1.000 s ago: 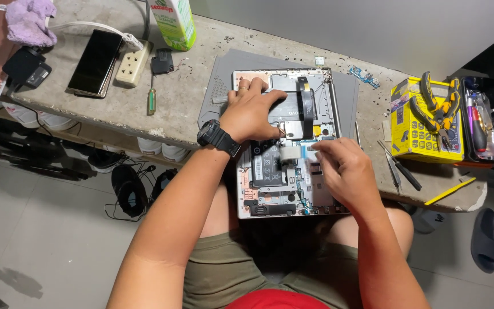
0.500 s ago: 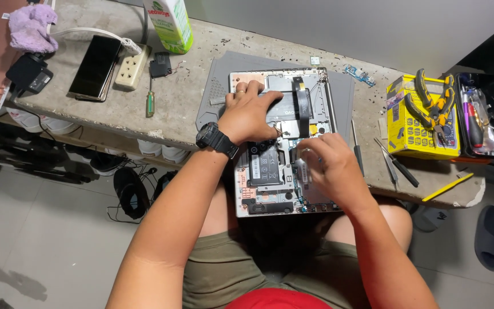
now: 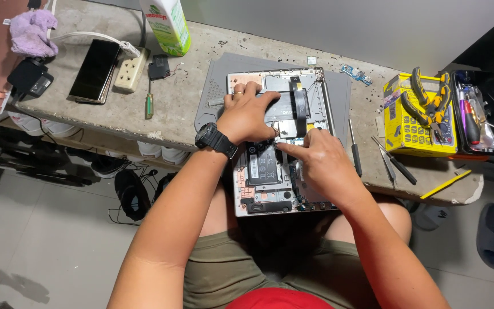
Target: Connecting various internal ribbon cables and wires to the motherboard of a laptop during repair or assembly.
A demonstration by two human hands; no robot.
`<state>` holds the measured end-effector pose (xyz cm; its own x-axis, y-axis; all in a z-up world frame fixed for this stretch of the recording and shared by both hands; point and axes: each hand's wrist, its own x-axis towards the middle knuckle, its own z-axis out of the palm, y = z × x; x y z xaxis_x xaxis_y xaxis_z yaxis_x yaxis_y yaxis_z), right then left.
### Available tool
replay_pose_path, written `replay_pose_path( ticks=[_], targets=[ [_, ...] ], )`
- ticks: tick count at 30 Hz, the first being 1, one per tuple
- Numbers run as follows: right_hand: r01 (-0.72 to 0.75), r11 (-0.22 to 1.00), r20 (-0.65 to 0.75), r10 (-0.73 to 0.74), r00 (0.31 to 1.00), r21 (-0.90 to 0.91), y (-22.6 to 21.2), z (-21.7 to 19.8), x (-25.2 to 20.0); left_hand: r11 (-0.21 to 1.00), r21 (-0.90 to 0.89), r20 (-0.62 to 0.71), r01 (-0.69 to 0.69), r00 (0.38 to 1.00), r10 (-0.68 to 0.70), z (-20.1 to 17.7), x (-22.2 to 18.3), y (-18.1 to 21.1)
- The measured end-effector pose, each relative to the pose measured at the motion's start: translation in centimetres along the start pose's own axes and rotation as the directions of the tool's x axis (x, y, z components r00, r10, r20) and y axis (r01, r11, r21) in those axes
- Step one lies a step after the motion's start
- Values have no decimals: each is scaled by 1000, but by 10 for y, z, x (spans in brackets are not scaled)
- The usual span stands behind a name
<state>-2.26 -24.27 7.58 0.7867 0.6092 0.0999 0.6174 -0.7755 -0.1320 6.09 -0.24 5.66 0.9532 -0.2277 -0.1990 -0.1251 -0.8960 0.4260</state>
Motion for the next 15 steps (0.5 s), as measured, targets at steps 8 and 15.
replay_pose_path(
  ticks=[8,15],
  targets=[
    [-72,997,141,76,987,-33,7,-16,1,1000,6,30,-10,999,10,-9,-6,1],
    [-49,992,127,64,990,-113,3,-9,0,1000,6,21,-5,1000,5,-5,-3,-1]
  ],
)
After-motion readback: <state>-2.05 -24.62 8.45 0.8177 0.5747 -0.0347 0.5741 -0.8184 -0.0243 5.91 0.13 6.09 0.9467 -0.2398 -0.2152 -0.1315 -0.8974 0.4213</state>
